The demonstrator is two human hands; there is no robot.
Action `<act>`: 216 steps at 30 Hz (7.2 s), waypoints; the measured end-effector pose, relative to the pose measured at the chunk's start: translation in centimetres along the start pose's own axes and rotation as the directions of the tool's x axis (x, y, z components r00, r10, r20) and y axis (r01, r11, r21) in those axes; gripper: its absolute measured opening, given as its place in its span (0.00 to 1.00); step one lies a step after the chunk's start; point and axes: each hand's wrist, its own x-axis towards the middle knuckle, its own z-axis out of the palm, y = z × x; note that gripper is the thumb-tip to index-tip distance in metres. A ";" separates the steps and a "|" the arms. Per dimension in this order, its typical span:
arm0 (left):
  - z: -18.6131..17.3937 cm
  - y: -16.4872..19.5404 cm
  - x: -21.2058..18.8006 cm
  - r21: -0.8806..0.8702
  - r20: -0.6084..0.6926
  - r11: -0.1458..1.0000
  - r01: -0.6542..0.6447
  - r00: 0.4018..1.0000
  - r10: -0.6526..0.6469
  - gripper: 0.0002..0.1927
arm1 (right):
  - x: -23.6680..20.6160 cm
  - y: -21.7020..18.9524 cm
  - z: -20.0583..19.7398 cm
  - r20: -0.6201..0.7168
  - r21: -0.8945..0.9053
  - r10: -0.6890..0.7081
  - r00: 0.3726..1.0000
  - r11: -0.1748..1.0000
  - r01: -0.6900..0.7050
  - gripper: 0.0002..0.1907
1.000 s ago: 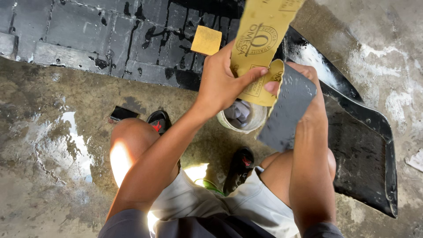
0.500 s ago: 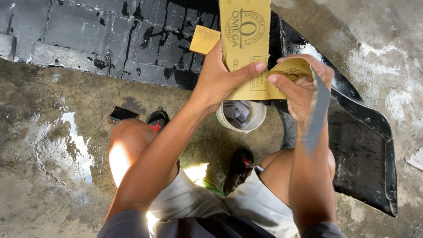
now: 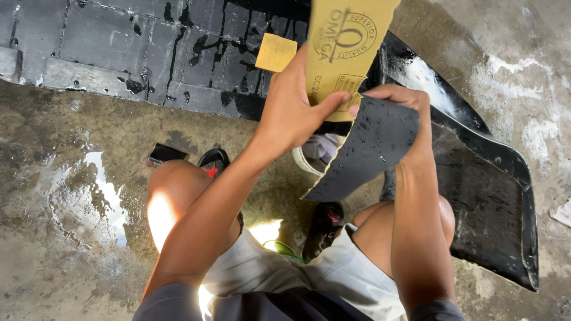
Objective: The person prepares sandpaper by tearing a sheet and wrapping it around a sanding block. They then sand a black car bumper with the block, moving it back and forth across the surface.
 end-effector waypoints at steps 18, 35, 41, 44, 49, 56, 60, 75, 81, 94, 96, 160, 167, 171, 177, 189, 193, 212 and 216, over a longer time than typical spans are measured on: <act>-0.4 -2.0 1.1 -0.195 -0.155 0.980 0.033 0.986 -0.065 0.22 | 0.8 -0.7 0.4 0.129 0.373 -0.645 0.753 0.735 0.566 0.11; -11.7 -5.7 3.7 -0.547 -0.492 0.777 -0.312 0.870 0.003 0.25 | 3.7 -6.2 -5.5 0.109 -0.415 0.322 0.941 0.875 -0.251 0.13; -12.7 -4.1 4.1 -0.612 -0.590 0.734 -0.293 0.787 -0.178 0.32 | 9.3 -6.7 -4.8 0.180 -0.445 0.345 0.921 0.864 -0.236 0.18; -12.7 -3.1 3.8 -0.711 -0.511 0.650 -0.266 0.831 -0.219 0.24 | 13.3 -7.2 -3.6 0.125 -0.394 0.235 0.964 0.903 -0.169 0.25; -14.1 -3.1 4.0 -0.762 -0.361 0.625 -0.173 0.913 -0.188 0.23 | 20.8 -6.6 -0.3 0.227 -0.074 0.093 0.970 0.994 -0.078 0.24; -17.0 -4.2 4.4 -0.850 -0.323 0.494 -0.182 0.921 -0.217 0.24 | 29.2 -5.0 5.8 0.404 0.187 0.007 0.915 0.978 -0.089 0.25; -18.0 -4.7 4.8 -0.841 -0.352 0.510 -0.181 0.899 -0.262 0.24 | 34.4 -4.0 9.7 0.436 0.315 -0.016 0.900 0.939 -0.136 0.27; -20.8 -6.6 5.7 -0.815 -0.336 0.570 -0.107 0.888 -0.314 0.26 | 48.3 -1.3 24.0 0.236 0.392 -0.144 0.961 0.919 0.041 0.17; -22.4 -7.3 7.2 -0.829 -0.341 0.549 -0.102 0.872 -0.352 0.26 | 49.9 -2.2 27.5 0.182 0.427 -0.133 0.974 0.903 0.044 0.15; -25.5 -7.3 7.7 -0.805 -0.293 0.593 -0.016 0.879 -0.375 0.23 | 58.3 -10.2 34.7 0.328 0.769 -0.006 0.945 0.583 -0.264 0.56; -24.9 -7.2 7.5 -0.834 -0.309 0.549 -0.057 0.873 -0.378 0.23 | 56.6 -9.7 34.0 0.410 0.717 -0.091 0.907 0.648 -0.259 0.58; 2.5 -2.9 3.5 -0.775 0.368 0.485 0.406 0.913 -0.177 0.26 | 0.7 -2.7 0.0 0.369 -0.720 -0.561 0.741 0.332 0.610 0.18; 3.1 -1.6 3.5 -0.752 0.350 0.545 0.371 0.925 -0.148 0.31 | 0.6 -2.2 -0.6 0.401 -0.727 -0.586 0.705 0.264 0.633 0.19; 3.6 -1.5 3.0 -0.783 0.294 0.526 0.334 0.942 -0.160 0.30 | 0.6 -1.8 -0.6 0.379 -0.714 -0.648 0.660 0.249 0.654 0.18; 2.9 -2.0 2.5 -0.896 0.318 0.308 0.321 0.946 -0.060 0.34 | 0.3 -2.1 -0.7 0.342 -0.655 -0.635 0.692 0.367 0.661 0.21; 2.5 -1.8 1.0 -0.611 0.492 0.735 0.293 0.869 0.063 0.40 | -1.1 -0.6 -2.2 -0.093 -0.294 -0.393 0.915 0.889 0.352 0.12; 3.7 -2.5 0.2 -0.512 0.362 0.825 0.238 0.931 -0.044 0.28 | -0.9 0.2 -2.1 -0.084 -0.262 -0.365 0.927 0.906 0.333 0.10; 4.4 -1.6 -0.3 -0.421 0.096 0.907 0.031 0.995 0.011 0.27 | -0.3 1.0 0.4 -0.082 0.467 -0.207 0.975 0.856 0.221 0.51; 4.6 -1.2 0.0 -0.668 0.166 0.722 0.180 0.982 -0.092 0.35 | -0.1 0.2 0.7 -0.164 0.421 -0.226 0.960 0.864 0.276 0.60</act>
